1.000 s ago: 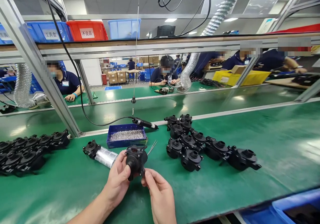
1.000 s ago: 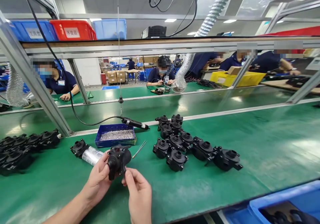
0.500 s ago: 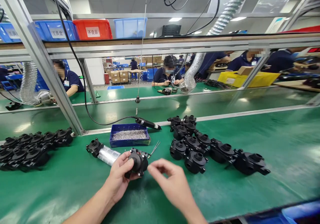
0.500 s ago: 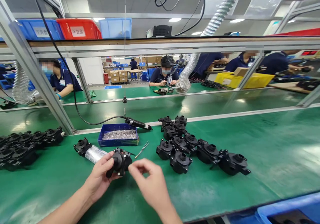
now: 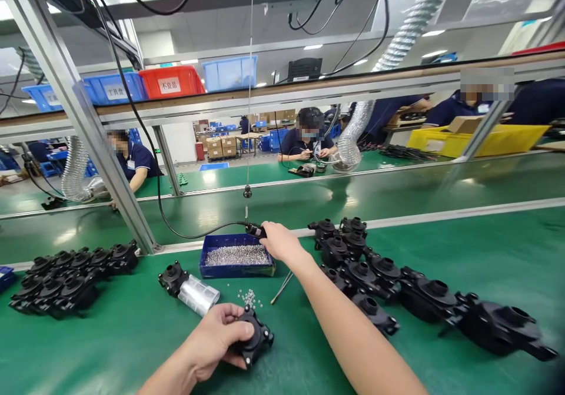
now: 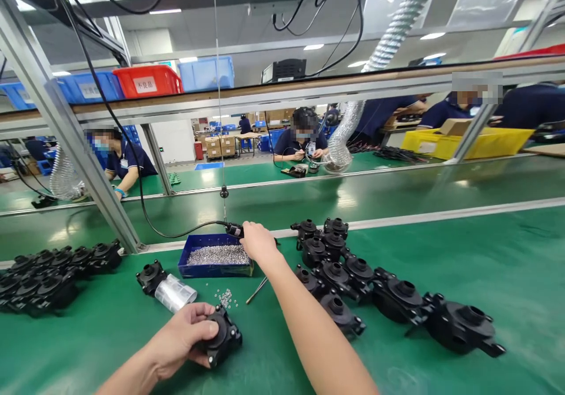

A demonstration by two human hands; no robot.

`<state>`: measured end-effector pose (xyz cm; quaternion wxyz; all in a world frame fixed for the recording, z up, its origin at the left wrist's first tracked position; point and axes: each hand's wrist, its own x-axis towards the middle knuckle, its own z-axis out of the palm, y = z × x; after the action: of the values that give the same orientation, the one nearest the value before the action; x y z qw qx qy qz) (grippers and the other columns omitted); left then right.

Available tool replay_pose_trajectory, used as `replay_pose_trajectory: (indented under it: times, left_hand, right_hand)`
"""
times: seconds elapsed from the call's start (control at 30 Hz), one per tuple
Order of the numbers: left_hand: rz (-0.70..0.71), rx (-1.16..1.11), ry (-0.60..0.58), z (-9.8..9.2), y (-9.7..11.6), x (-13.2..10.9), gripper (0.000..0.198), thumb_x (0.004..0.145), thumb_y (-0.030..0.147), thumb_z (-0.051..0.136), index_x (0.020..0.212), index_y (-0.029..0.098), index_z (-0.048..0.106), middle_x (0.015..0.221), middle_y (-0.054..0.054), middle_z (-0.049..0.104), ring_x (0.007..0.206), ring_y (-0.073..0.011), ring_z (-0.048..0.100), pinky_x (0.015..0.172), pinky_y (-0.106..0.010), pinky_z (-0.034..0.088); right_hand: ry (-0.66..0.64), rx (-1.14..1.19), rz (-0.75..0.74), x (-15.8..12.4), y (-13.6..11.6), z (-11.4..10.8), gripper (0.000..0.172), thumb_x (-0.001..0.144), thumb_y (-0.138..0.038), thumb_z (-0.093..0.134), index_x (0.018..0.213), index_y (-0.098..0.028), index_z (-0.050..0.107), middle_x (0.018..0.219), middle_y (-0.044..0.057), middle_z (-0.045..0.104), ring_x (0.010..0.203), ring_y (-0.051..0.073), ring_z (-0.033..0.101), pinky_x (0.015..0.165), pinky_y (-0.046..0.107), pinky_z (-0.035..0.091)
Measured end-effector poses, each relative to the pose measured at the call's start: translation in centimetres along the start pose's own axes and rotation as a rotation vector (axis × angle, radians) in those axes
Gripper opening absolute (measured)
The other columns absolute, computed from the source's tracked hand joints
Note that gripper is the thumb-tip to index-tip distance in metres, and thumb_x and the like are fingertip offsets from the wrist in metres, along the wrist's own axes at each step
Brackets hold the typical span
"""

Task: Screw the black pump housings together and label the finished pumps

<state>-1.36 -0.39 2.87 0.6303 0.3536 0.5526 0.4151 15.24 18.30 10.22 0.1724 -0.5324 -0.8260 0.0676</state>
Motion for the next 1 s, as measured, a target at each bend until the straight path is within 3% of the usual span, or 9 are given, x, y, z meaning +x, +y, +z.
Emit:
replay_pose_trajectory:
  times: [0.13, 0.2, 0.27, 0.33, 0.43, 0.53, 0.63, 0.8, 1.0]
  left_hand:
    - [-0.005, -0.019, 0.016, 0.0, 0.0, 0.0, 0.067, 0.050, 0.051, 0.094, 0.097, 0.017, 0.059, 0.090, -0.006, 0.069, 0.068, -0.0167, 0.063, 0.047, -0.026, 0.056]
    - [-0.003, -0.025, 0.029, 0.0, 0.2, 0.0, 0.068, 0.051, 0.053, 0.094, 0.097, 0.017, 0.059, 0.089, -0.005, 0.068, 0.068, -0.0156, 0.062, 0.048, -0.026, 0.056]
    - [0.004, -0.017, 0.039, 0.0, 0.4, 0.0, 0.067, 0.053, 0.054, 0.093, 0.097, 0.016, 0.059, 0.090, -0.005, 0.067, 0.069, -0.0149, 0.061, 0.049, -0.025, 0.056]
    - [0.013, -0.006, 0.044, -0.1, 0.6, 0.1, 0.065, 0.055, 0.053, 0.092, 0.097, 0.016, 0.059, 0.091, -0.005, 0.067, 0.070, -0.0148, 0.061, 0.050, -0.025, 0.057]
    - [0.028, -0.006, 0.050, -0.3, 1.0, 0.2, 0.058, 0.060, 0.049, 0.090, 0.097, 0.017, 0.059, 0.090, -0.005, 0.065, 0.073, -0.0158, 0.060, 0.051, -0.025, 0.058]
    - [0.049, 0.017, 0.035, -0.2, 1.2, 0.1, 0.047, 0.067, 0.045, 0.086, 0.095, 0.016, 0.062, 0.088, -0.004, 0.065, 0.076, -0.0173, 0.061, 0.054, -0.026, 0.058]
    - [0.091, 0.059, 0.026, -0.4, 0.8, 0.1, 0.049, 0.076, 0.046, 0.082, 0.112, 0.017, 0.066, 0.098, -0.007, 0.069, 0.087, -0.0244, 0.066, 0.059, -0.029, 0.060]
    - [0.149, 0.060, 0.015, -1.2, -1.0, 0.9, 0.058, 0.083, 0.054, 0.077, 0.128, 0.019, 0.067, 0.115, -0.015, 0.073, 0.105, -0.0329, 0.068, 0.061, -0.027, 0.059]
    - [0.206, -0.075, 0.045, -0.5, 0.0, 0.1, 0.071, 0.071, 0.038, 0.089, 0.135, 0.023, 0.063, 0.127, -0.011, 0.069, 0.112, -0.0371, 0.065, 0.062, -0.027, 0.057]
  right_hand:
    - [0.122, 0.011, 0.009, -0.8, -0.5, -1.6, 0.014, 0.097, -0.024, 0.067, 0.106, -0.015, 0.062, 0.106, 0.015, 0.072, 0.102, 0.031, 0.068, 0.083, 0.038, 0.050]
    - [0.259, 0.055, 0.036, -1.4, -1.1, -3.0, 0.019, 0.101, -0.033, 0.057, 0.110, -0.016, 0.056, 0.105, 0.016, 0.071, 0.099, 0.033, 0.068, 0.079, 0.039, 0.047]
    - [0.443, 0.255, 0.000, -2.3, -2.0, -4.2, 0.024, 0.097, -0.039, 0.059, 0.108, -0.019, 0.051, 0.098, 0.012, 0.070, 0.091, 0.032, 0.067, 0.076, 0.039, 0.047]
    - [0.522, 0.671, -0.127, -3.5, -3.4, -4.9, 0.027, 0.086, -0.036, 0.065, 0.102, -0.023, 0.047, 0.089, 0.004, 0.067, 0.077, 0.026, 0.067, 0.069, 0.036, 0.049]
    - [0.190, 1.335, -0.375, -5.8, -5.9, -5.5, 0.032, 0.077, -0.026, 0.066, 0.098, -0.025, 0.042, 0.080, -0.002, 0.065, 0.056, 0.017, 0.064, 0.054, 0.030, 0.051]
    - [-0.127, 1.623, -0.492, -7.9, -8.3, -5.3, 0.034, 0.075, -0.023, 0.070, 0.102, -0.023, 0.048, 0.073, -0.004, 0.066, 0.052, 0.017, 0.065, 0.047, 0.027, 0.051]
    - [-0.259, 1.699, -0.557, -9.1, -9.9, -4.6, 0.031, 0.074, -0.022, 0.072, 0.102, -0.020, 0.056, 0.069, -0.004, 0.066, 0.051, 0.016, 0.066, 0.049, 0.026, 0.052]
    - [-0.391, 1.711, -0.630, -9.3, -10.5, -3.6, 0.032, 0.070, -0.019, 0.070, 0.098, -0.021, 0.054, 0.064, -0.005, 0.063, 0.054, 0.017, 0.067, 0.050, 0.025, 0.050]
    - [-0.484, 1.676, -0.703, -9.1, -10.0, -4.0, 0.029, 0.068, -0.017, 0.065, 0.094, -0.023, 0.053, 0.063, -0.004, 0.065, 0.056, 0.018, 0.067, 0.055, 0.029, 0.054]
